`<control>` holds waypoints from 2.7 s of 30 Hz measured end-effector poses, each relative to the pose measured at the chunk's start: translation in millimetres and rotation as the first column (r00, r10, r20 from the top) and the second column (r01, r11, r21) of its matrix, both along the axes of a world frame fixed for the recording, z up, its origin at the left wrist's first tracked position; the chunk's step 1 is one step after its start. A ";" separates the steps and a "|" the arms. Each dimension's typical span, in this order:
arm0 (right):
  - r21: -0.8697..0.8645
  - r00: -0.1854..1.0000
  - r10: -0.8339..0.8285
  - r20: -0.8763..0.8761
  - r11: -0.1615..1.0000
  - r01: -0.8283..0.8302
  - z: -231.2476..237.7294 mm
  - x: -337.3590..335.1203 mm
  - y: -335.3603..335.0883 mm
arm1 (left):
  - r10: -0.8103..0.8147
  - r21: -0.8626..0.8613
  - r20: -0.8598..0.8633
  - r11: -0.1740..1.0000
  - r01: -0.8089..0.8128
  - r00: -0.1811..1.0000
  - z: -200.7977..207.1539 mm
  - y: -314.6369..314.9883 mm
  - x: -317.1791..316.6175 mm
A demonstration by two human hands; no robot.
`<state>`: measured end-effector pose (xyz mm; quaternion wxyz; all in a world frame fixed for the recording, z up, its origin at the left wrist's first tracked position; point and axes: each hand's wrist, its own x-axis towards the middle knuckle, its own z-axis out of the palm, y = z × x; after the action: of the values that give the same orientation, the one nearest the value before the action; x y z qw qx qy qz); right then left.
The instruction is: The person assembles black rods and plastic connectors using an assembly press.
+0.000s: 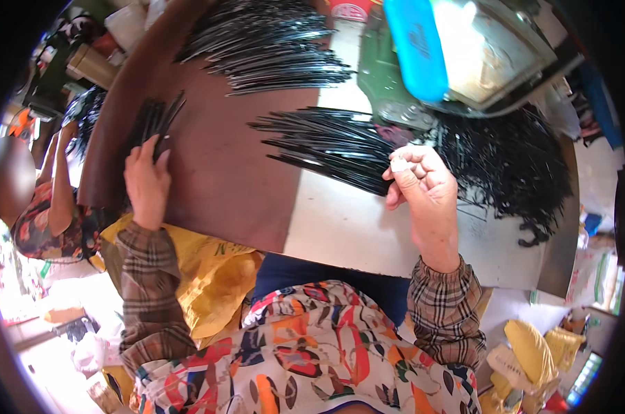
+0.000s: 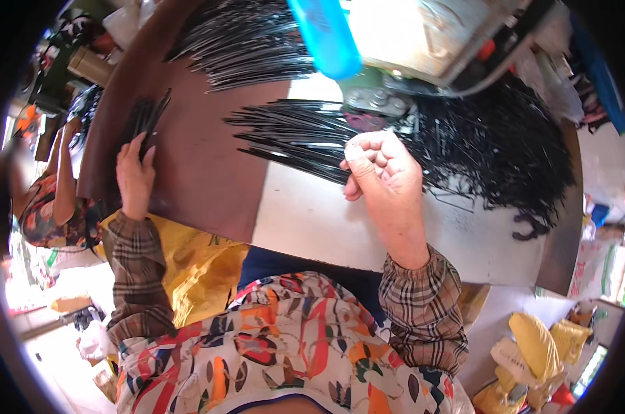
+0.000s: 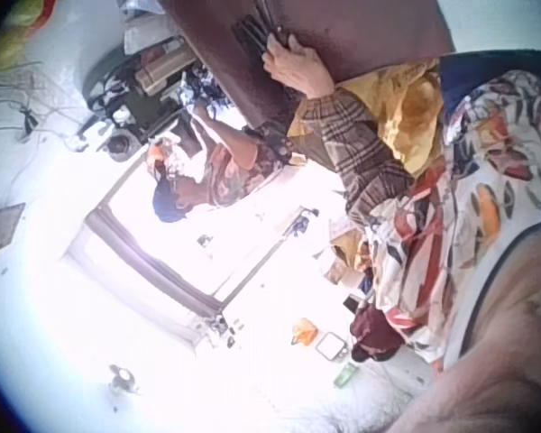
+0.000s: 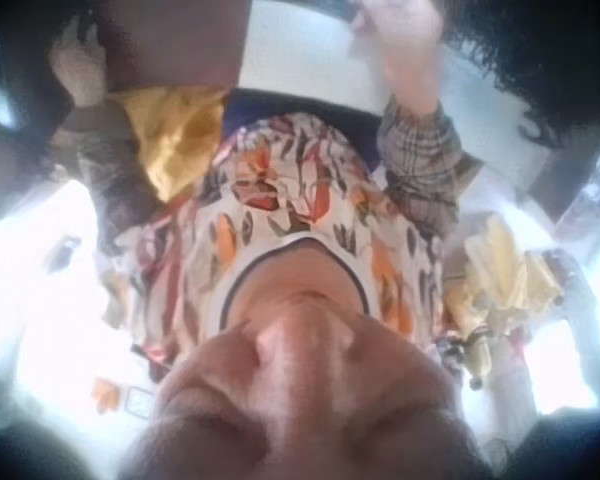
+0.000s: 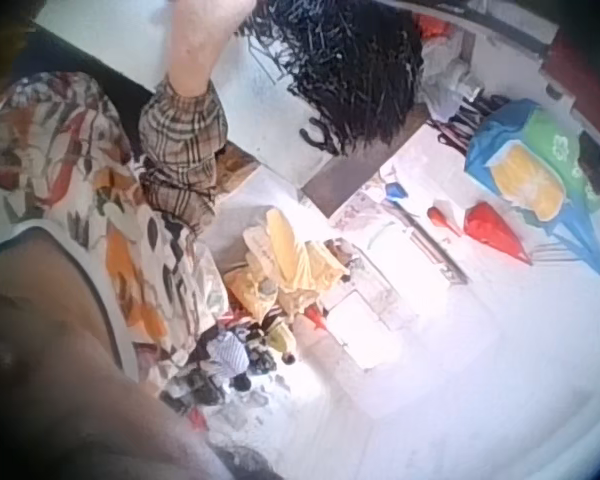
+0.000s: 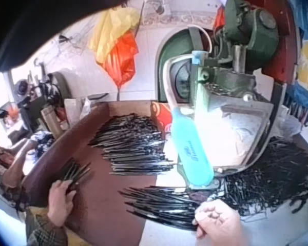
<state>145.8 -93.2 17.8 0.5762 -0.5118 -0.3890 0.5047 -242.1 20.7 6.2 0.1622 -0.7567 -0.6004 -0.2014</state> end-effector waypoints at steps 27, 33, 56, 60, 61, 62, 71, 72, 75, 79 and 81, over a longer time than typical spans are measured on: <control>0.101 0.582 -0.037 0.812 0.992 -0.078 -11.9 17.1 -47.1 | -0.422 -0.130 0.673 0.741 0.659 0.607 -5.3 -66.9 171.7; 0.147 0.466 -0.056 0.883 0.976 -0.161 -16.8 10.7 -39.4 | -0.522 -0.142 0.577 0.692 0.707 0.627 -5.4 -65.1 180.8; 0.037 0.549 0.046 0.834 0.990 -0.139 -7.6 -7.7 -68.1 | -0.797 -0.006 0.432 0.466 0.885 0.422 -17.0 -89.4 216.1; 0.047 0.510 0.035 0.859 0.988 -0.146 -6.1 -6.6 -71.3 | -0.778 -0.091 0.407 0.487 0.869 0.479 -18.2 -91.8 212.2; 0.044 0.479 0.041 0.877 0.985 -0.166 -5.9 -5.1 -73.0 | -0.767 -0.113 0.405 0.497 0.860 0.497 -17.5 -92.9 211.3; 0.041 0.448 0.048 0.893 0.982 -0.186 -5.7 -3.2 -74.8 | -0.768 -0.114 0.405 0.496 0.861 0.496 -15.4 -95.5 213.3; 0.325 0.573 -0.381 0.726 0.924 0.203 9.5 39.5 -84.0 | -0.558 0.006 0.650 0.682 0.731 0.515 -15.3 -101.7 208.3; 0.462 0.547 -0.503 0.669 0.858 0.225 17.9 44.4 -85.4 | -0.544 0.003 0.661 0.690 0.724 0.516 -12.5 -102.7 208.6; 0.687 0.305 -0.794 0.525 0.608 0.399 46.0 40.5 -90.8 | -0.533 -0.013 0.667 0.690 0.724 0.520 -10.0 -106.1 207.7; 0.572 0.250 -0.545 0.800 0.819 -0.043 28.3 40.8 -103.5 | -0.550 -0.012 0.680 0.652 0.758 0.484 -14.0 -114.4 206.4; 0.180 0.251 -0.121 0.961 0.957 -0.228 -11.0 38.2 -98.1 | -0.574 -0.095 0.630 0.612 0.786 0.523 -18.9 -118.3 205.5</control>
<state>184.1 -191.3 6.8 0.2661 -0.6110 -0.7443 0.0441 -36.6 -97.6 -12.7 -0.2535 -0.8579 -0.2934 -0.3370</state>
